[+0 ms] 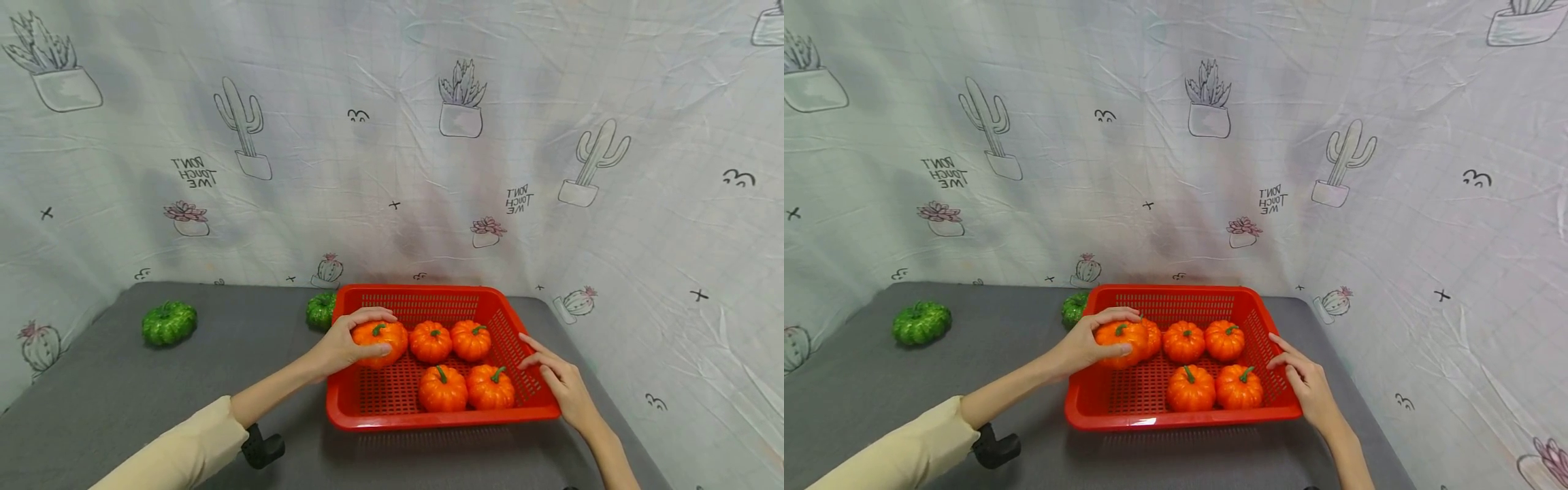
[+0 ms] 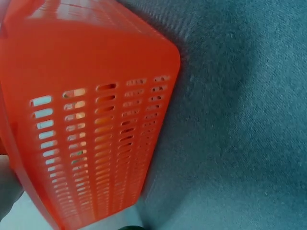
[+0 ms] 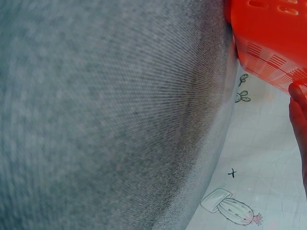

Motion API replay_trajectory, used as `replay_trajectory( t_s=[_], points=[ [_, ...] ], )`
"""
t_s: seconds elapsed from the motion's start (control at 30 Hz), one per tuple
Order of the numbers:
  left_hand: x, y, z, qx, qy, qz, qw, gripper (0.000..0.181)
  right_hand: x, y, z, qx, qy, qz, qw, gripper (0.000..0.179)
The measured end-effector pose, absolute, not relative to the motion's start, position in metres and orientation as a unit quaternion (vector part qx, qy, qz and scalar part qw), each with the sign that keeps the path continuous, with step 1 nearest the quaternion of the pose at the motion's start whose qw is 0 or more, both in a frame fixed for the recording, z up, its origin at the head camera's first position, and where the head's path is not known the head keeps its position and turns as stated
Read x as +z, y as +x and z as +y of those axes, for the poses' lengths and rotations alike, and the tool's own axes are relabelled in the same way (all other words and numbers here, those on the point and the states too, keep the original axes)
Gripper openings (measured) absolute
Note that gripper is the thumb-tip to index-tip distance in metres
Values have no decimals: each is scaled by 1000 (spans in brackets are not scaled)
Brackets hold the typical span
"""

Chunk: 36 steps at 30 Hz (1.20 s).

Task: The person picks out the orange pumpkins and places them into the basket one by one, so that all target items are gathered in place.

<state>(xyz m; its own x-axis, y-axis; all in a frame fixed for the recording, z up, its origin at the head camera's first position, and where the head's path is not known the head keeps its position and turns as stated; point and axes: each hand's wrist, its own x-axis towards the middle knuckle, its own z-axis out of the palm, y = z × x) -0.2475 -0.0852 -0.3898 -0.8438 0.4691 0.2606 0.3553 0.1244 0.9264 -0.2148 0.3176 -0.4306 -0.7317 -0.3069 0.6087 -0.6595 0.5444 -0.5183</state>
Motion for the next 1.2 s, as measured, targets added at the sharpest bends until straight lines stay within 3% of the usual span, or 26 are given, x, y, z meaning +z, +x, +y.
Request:
replay_trajectory(
  t_s=[0.67,1.2],
  points=[
    [-393,-246,-63,554,302,774,47,41,-433,-217,318,395,282,-842,236,35],
    [-396,-246,-51,526,335,771,127,37,-433,-216,317,399,284,-838,239,33]
  ],
)
